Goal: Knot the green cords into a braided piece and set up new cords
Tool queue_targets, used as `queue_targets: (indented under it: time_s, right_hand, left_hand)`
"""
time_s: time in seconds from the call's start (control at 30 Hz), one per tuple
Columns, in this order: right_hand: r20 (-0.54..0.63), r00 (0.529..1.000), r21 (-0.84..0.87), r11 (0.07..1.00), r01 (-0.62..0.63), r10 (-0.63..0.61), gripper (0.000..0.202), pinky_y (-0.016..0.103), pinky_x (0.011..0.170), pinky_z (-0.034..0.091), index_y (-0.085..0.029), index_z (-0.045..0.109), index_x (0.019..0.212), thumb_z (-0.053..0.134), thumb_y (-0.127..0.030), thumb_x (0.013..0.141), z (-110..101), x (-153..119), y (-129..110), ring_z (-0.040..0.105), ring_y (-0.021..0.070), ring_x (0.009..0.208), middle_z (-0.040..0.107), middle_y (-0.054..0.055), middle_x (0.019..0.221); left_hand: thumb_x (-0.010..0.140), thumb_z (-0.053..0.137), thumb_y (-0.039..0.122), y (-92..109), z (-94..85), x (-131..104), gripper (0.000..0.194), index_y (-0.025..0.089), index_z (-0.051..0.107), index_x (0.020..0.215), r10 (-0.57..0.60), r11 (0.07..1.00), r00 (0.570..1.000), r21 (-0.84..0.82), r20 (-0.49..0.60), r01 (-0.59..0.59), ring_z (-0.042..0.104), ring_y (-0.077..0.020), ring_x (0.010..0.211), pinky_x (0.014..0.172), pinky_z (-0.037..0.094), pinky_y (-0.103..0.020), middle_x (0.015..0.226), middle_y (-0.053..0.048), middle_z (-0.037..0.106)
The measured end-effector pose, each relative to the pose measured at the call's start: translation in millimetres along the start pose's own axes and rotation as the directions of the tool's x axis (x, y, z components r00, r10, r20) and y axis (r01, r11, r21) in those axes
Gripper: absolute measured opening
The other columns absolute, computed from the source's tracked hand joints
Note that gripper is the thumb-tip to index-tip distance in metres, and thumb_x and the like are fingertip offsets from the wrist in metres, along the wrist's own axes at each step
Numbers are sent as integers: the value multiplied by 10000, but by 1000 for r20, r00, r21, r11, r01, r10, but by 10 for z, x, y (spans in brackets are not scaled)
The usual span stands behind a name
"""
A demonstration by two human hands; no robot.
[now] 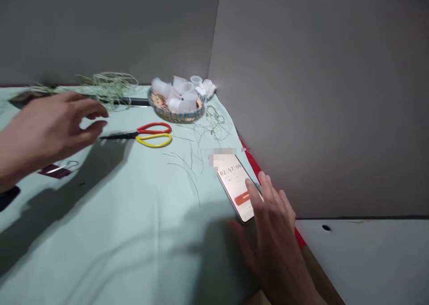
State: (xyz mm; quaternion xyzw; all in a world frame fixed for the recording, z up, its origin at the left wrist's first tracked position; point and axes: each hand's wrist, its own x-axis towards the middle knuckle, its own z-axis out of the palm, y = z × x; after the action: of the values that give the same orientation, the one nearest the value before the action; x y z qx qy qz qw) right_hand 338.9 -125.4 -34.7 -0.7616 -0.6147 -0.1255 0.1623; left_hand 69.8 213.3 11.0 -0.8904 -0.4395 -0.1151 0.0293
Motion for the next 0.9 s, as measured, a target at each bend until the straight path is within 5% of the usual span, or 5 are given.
queue_targets:
  time_s: [0.2, 0.43, 0.57, 0.73, 0.9]
  right_hand:
    - [-39, 990, -104, 985, 134, -139, 515, 715, 1208, 447, -140, 483, 1584, 547, -199, 1076, -55, 246, -200, 556, 428, 1544, 514, 305, 1678]
    - [270, 879, -20, 910, 414, -393, 436, 711, 1204, 507, -130, 655, 1453, 551, -128, 1029, -118, 627, -672, 545, 446, 1553, 585, 274, 1631]
    - [405, 815, 85, 905, 417, -414, 392, 623, 1306, 417, -141, 654, 1440, 517, -110, 1074, -204, 1206, -887, 510, 372, 1584, 540, 233, 1673]
    - [401, 818, 69, 904, 422, -412, 380, 467, 1095, 581, -156, 674, 1398, 516, -62, 1066, -104, 2140, -1038, 709, 289, 1285, 679, 179, 1484]
    - [398, 808, 54, 891, 451, -434, 310, 458, 971, 650, -161, 709, 1304, 717, -370, 1076, 258, 2736, -1334, 741, 241, 1117, 735, 98, 1295]
  left_hand:
    - [881, 339, 431, -198, -233, -243, 537, 152, 751, 1084, -44, 994, 999, 100, 16, 42, 666, -331, 966, 752, 476, -369, 1029, -144, 699]
    - [849, 393, 402, -457, -329, -383, 429, 193, 730, 1012, -69, 997, 997, 42, 32, 68, 709, -396, 1019, 818, 539, -450, 1077, -212, 760]
    - [846, 379, 442, -568, -416, -381, 423, 222, 719, 971, -105, 994, 994, -4, 5, 105, 729, -414, 1047, 795, 542, -457, 1122, -209, 786]
    - [822, 341, 472, -810, -685, -485, 503, 202, 731, 990, -236, 972, 969, -22, -73, 235, 747, -430, 1048, 868, 535, -480, 1163, -223, 810]
    - [848, 348, 511, -1054, -847, -695, 500, 221, 727, 997, -378, 926, 911, -43, -165, 376, 743, -397, 942, 783, 517, -448, 1126, -183, 821]
